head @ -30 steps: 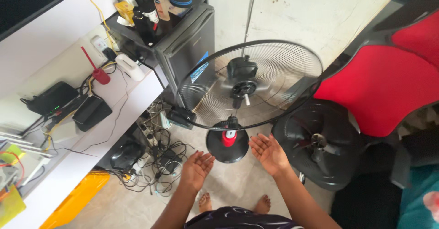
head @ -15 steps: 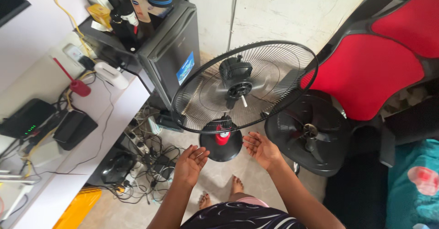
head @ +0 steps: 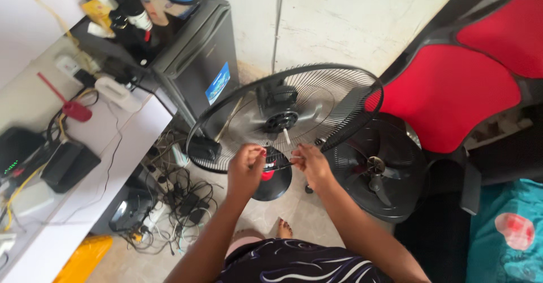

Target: The person disassembles a standing electric fan by hand. They remove the front grille, then the fan blades, followed by the rear grille and the motor housing. The components are placed on a nearby chair and table.

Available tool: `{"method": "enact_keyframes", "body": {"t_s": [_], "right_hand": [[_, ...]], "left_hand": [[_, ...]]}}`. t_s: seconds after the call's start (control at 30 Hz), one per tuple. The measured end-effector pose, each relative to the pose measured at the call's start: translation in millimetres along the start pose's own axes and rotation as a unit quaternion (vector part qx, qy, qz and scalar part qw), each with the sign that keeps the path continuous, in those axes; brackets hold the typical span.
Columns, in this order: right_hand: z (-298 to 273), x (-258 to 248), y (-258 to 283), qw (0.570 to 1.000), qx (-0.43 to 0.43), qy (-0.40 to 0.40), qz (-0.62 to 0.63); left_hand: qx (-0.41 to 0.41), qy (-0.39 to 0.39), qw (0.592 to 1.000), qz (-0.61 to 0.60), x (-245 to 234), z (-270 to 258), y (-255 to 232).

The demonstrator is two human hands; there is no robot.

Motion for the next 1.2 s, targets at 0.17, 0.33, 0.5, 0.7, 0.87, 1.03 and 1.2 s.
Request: {"method": "enact_keyframes", "body": {"t_s": [0.17,0.33,0.5,0.7,0.87,1.03,1.2], "right_hand": [[24,36,-6,0.992,-0.082,-0.05,-0.076],[8,80,18,0.865,-0.3,-0.208,-0.345],[-13,111,48,0.813,-0.319,-0.263,-0.41],[-18,118,74,0.831,-0.226,-0.184,-0.473],[-16,117,84,0.791,-0.316,-0.143,-0.504],[-16,116,88,0.755,-0.393,-0.113,-0.512],[-17,115,93,0.735,-0.411,-0.109,-0.529]], "left_hand": [[0.366,0.077,0.905,0.205,-14,35,-121],[0.532,0.107,0.778,0.316,-26,60,-178],[0.471,-0.016,0.808,0.353,-62,94,-191],[0.31,0.236,0.9,0.195,-75,126,-167],[0.239,0.284,0.912,0.175,-71,130,-157],[0.218,0.28,0.914,0.196,-67,134,-157],[0.255,0.267,0.912,0.176,-65,133,-154]]}}
Point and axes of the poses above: each hand's wrist, its own z-axis towards the middle knuckle, its own x-axis out of the palm, y = z × x, the point moved 3 cm from there along z, towards the middle knuckle, and after that the axes turned 2 degrees about -x, right-handed, at the moved point
